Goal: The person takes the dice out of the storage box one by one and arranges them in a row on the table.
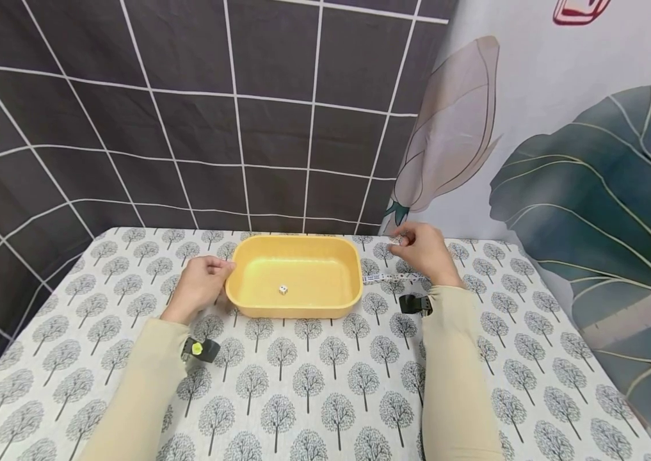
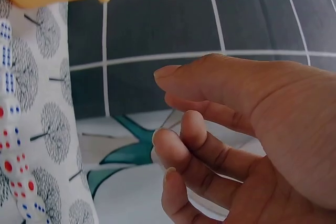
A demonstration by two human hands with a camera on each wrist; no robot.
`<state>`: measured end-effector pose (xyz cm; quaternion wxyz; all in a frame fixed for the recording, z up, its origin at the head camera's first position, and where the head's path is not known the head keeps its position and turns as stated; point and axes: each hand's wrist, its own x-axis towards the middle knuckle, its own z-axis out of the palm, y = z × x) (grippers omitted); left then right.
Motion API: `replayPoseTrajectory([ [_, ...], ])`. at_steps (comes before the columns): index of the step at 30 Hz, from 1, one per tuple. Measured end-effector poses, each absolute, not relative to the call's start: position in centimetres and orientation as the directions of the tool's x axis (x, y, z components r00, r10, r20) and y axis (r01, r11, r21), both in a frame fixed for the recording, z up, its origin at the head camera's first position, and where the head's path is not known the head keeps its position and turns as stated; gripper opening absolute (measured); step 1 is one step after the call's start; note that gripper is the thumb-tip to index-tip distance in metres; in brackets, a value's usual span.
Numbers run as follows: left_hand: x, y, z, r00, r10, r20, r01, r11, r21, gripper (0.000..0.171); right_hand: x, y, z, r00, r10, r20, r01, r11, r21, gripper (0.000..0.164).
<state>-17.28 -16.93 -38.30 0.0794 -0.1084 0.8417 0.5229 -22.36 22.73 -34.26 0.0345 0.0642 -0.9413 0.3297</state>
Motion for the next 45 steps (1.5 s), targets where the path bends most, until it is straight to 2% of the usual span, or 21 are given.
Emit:
replayPoseTrajectory([
  [13,-17.3,-16.9,-38.4,-0.961,-0.101,-0.256,-0.275,0.402,0.873,0.035,-22.3,19.3,-33.9,-0.972,-0.186,0.143,-0.234,0.743,-0.627,0.023],
  [23,-17.4,-16.9,-38.6,-0.965,-0.100,-0.244,-0.263,0.409,0.873,0.036,-22.3,16.4,-34.2,-0.940,-0.289,0.183,-0.340,0.735,-0.586,0.021],
  [32,-17.4,-16.8,-38.4,-0.961,-0.105,-0.255,-0.276,0.425,0.862,0.036,-22.2,14.8,-34.8,-0.914,-0.379,0.145,-0.387,0.706,-0.593,0.023],
  [45,-17.3,-16.8,-38.2,-0.964,-0.106,-0.245,-0.266,0.434,0.861,0.036,-22.3,11.9,-36.4,-0.863,-0.494,0.108,-0.468,0.700,-0.540,0.027],
])
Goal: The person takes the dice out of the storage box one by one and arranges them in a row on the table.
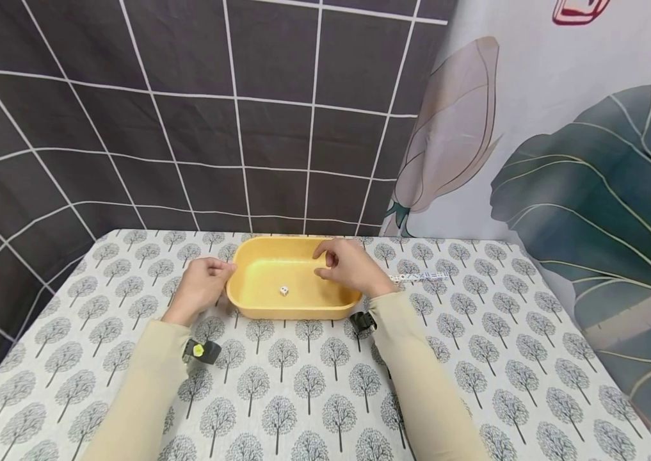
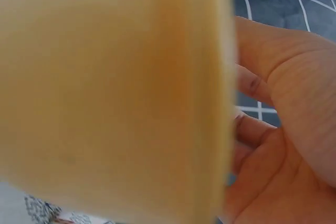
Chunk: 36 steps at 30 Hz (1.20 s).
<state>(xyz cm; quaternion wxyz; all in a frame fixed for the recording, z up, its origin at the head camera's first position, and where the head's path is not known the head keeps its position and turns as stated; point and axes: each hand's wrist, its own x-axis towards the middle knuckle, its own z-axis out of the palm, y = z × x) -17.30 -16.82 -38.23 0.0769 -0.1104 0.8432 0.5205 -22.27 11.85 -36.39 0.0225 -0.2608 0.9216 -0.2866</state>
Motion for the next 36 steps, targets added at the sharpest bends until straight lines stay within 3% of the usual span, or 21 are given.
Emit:
replayPoseTrajectory([
  [23,-17.2,-16.9,-38.2,-0.966,-0.110,-0.234,-0.259,0.424,0.868,0.035,-21.0,7.1,-39.0,-0.817,-0.572,-0.073,-0.455,0.717,-0.528,0.031],
  [36,-17.3,-16.9,-38.5,-0.966,-0.116,-0.230,-0.258,0.420,0.870,0.033,-21.2,5.8,-39.6,-0.813,-0.573,-0.106,-0.429,0.712,-0.556,0.024],
])
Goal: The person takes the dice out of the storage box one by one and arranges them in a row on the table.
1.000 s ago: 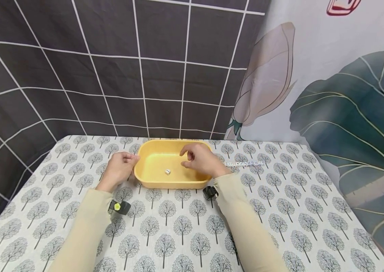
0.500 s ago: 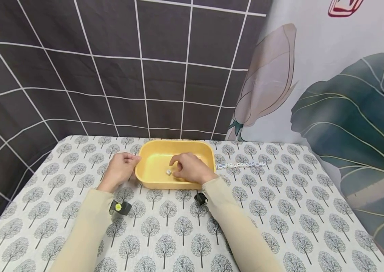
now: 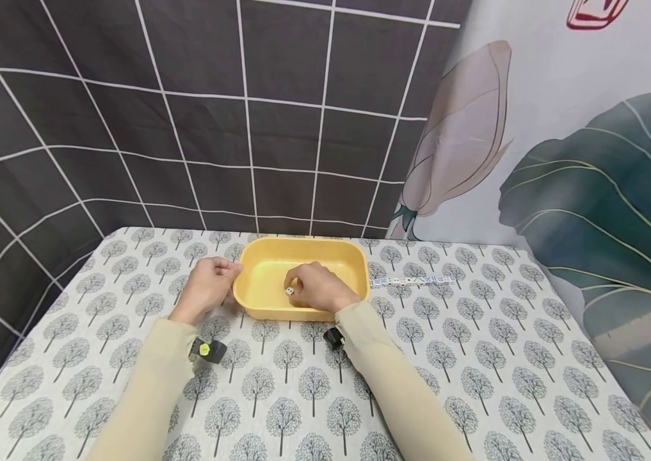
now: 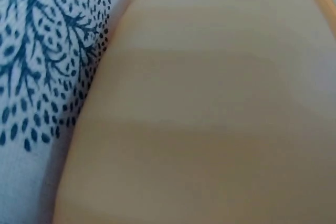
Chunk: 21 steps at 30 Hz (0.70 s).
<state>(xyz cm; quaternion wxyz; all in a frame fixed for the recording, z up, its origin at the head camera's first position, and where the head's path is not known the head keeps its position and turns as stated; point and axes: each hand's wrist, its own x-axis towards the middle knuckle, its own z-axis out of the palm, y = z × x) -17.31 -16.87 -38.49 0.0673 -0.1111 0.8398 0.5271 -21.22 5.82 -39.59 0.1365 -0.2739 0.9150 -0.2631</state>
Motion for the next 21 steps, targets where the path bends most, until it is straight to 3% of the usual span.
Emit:
replayPoseTrajectory([
  [21,-17.20,-16.75,-38.42,-0.961,-0.115,-0.250,-0.275,0.415,0.867,0.033,-21.05,6.14,-39.42,-0.848,-0.525,-0.075,-0.416,0.746,-0.519,0.008],
])
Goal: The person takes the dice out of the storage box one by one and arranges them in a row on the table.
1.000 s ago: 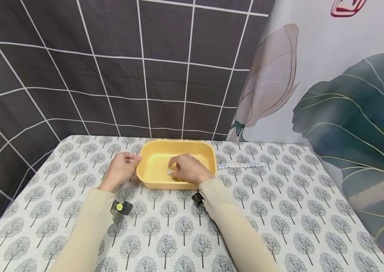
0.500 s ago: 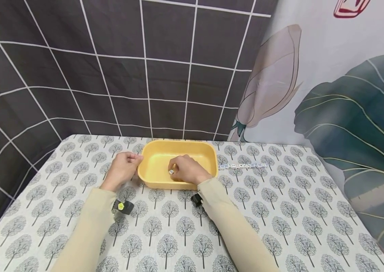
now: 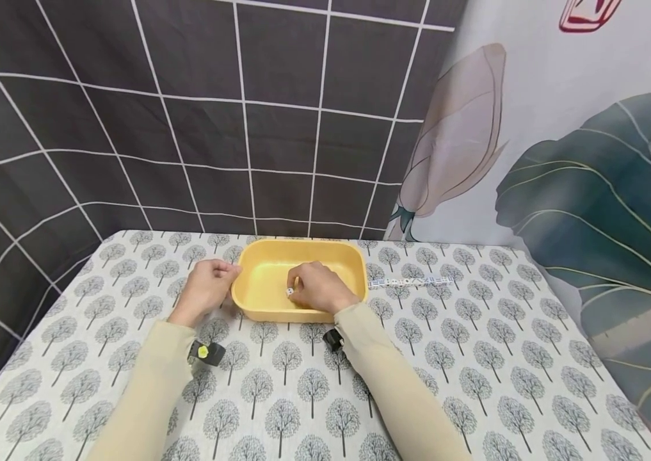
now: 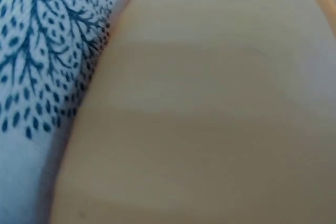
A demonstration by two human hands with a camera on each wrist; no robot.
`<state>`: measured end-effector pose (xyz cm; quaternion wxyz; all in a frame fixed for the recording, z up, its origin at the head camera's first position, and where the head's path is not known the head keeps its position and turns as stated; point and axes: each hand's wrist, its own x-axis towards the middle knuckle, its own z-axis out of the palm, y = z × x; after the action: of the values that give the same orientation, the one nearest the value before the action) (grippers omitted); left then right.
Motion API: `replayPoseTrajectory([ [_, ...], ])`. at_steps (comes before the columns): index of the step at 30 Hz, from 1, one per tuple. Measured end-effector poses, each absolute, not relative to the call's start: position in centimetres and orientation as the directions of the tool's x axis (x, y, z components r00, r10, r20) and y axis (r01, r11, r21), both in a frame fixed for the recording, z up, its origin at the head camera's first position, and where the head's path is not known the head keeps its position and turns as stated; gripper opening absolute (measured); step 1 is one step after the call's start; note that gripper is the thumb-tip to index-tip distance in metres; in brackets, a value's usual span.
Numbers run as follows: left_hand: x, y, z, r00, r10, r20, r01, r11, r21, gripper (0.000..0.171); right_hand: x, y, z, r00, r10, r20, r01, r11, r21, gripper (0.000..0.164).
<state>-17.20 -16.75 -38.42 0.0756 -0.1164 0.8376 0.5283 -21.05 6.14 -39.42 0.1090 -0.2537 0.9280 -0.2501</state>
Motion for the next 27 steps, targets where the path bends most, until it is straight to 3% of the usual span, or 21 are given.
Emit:
replayPoseTrajectory([
  [15,-17.1,-16.8,-38.2,-0.967,-0.109,-0.229,-0.253,0.444,0.859,0.035,-20.8,7.6,-37.6,-0.858,-0.514,-0.026,-0.433,0.748,-0.503,0.014],
  [27,-17.2,-16.9,-38.4,-0.965,-0.100,-0.241,-0.261,0.430,0.864,0.035,-21.4,9.2,-36.4,-0.827,-0.562,0.023,-0.501,0.717,-0.485,0.012],
])
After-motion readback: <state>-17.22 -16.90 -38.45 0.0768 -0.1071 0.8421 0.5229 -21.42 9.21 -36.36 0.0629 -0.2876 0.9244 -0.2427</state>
